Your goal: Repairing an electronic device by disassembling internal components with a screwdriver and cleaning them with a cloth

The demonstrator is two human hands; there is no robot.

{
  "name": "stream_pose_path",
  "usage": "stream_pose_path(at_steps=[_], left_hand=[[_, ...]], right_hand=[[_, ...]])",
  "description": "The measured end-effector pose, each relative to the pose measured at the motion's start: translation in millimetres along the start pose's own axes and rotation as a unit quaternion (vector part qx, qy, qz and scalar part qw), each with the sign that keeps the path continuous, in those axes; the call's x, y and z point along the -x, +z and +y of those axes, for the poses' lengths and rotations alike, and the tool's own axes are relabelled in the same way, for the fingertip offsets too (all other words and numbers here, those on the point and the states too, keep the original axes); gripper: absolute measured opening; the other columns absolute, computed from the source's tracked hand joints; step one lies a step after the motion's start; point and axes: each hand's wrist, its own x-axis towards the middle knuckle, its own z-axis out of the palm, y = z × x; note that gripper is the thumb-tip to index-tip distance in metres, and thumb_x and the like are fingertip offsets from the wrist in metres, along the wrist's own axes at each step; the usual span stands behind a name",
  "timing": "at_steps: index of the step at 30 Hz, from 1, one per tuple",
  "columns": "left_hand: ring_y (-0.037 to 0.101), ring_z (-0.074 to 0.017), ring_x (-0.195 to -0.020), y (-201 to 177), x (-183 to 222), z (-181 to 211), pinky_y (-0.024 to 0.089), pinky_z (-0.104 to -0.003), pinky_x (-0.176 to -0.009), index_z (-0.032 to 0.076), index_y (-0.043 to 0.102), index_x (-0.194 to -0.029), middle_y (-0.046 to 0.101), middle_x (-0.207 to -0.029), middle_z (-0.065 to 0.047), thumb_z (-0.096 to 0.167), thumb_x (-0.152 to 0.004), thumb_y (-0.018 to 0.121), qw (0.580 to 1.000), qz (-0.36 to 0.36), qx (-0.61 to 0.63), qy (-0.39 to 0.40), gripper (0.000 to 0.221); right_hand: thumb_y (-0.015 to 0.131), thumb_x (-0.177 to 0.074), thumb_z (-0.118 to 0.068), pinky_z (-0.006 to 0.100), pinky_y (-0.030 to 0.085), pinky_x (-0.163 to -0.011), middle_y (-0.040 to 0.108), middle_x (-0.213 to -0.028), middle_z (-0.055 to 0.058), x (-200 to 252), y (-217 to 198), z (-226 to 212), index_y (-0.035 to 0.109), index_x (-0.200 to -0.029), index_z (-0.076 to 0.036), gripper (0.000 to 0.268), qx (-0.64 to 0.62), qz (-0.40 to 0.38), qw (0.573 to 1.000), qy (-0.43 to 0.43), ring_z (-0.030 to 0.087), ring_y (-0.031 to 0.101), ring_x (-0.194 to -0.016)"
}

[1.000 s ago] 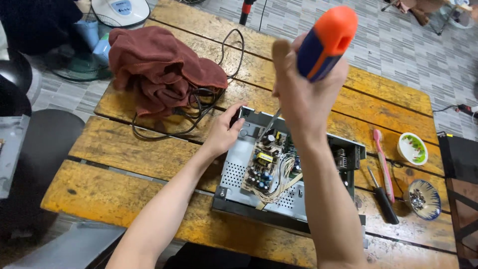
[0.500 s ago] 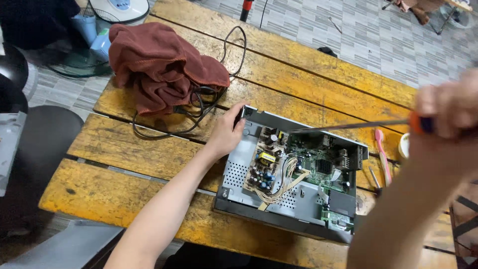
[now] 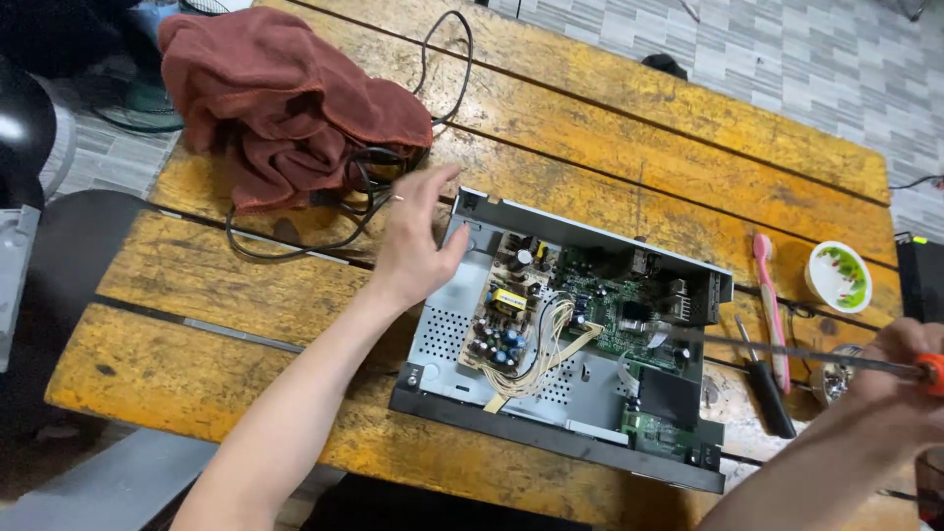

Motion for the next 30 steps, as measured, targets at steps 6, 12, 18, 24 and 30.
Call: stream_pose_path(at_steps=[6,12,18,24,30], left_hand=[[0.059,-0.0177,-0.088,-18.4,9.2,41.6,0.037,-0.04,-0.085,0.018,0.072,-0.089,0.066,-0.099,-0.003,0.045,-0.084,0.075,0.979,-0.043,-0.109,0.164,0.028],[0.048,-0.0277,-0.102,-3.2,16.0,27.0,0.03,-0.045,-0.088,0.021,0.074,-0.103,0.058,-0.106,-0.007,0.037,-0.079,0.083,0.956,-0.193,-0.123,0.184,0.03],[0.046,-0.0237,-0.108,0.7,12.4,19.3,0.025,-0.042,-0.095,0.022,0.074,-0.101,0.062,-0.108,0.004,0.037,-0.077,0.082,0.955,-0.235,-0.074,0.163,0.029],[0.046,-0.0255,-0.118,0.6,8.9,24.7,0.026,-0.045,-0.093,0.027,0.077,-0.099,0.063,-0.117,-0.001,0.041,-0.079,0.079,0.96,-0.237,-0.069,0.135,0.025],[0.044,-0.0272,-0.129,-3.6,10.0,30.6,0.025,-0.05,-0.103,0.025,0.076,-0.108,0.057,-0.143,-0.008,0.05,-0.082,0.07,0.954,-0.267,-0.063,0.119,0.037]], right_hand=[[0.069,-0.084,-0.024,0.022,0.045,-0.074,0.045,-0.083,-0.002,17.0,63.0,42.2,0.05,-0.083,-0.012,0.022,0.019,0.149,0.988,-0.032,0.007,0.036,-0.068],[0.07,-0.086,-0.034,0.017,0.039,-0.069,0.046,-0.08,-0.007,26.3,90.5,50.7,0.053,-0.085,-0.017,0.025,0.07,0.15,0.986,0.012,0.002,0.042,-0.07],[0.068,-0.087,-0.016,0.021,0.041,-0.072,0.044,-0.079,-0.002,24.0,43.1,45.9,0.048,-0.081,-0.012,0.021,-0.022,0.175,0.984,0.019,0.006,0.032,-0.065],[0.068,-0.091,-0.024,0.022,0.041,-0.069,0.042,-0.078,-0.003,27.2,81.2,45.7,0.052,-0.084,-0.016,0.019,0.007,0.18,0.983,0.029,0.009,0.033,-0.063],[0.072,-0.079,-0.044,0.017,0.037,-0.066,0.045,-0.075,-0.008,31.2,117.6,49.8,0.054,-0.081,-0.021,0.03,0.098,0.212,0.972,0.015,0.004,0.033,-0.061]])
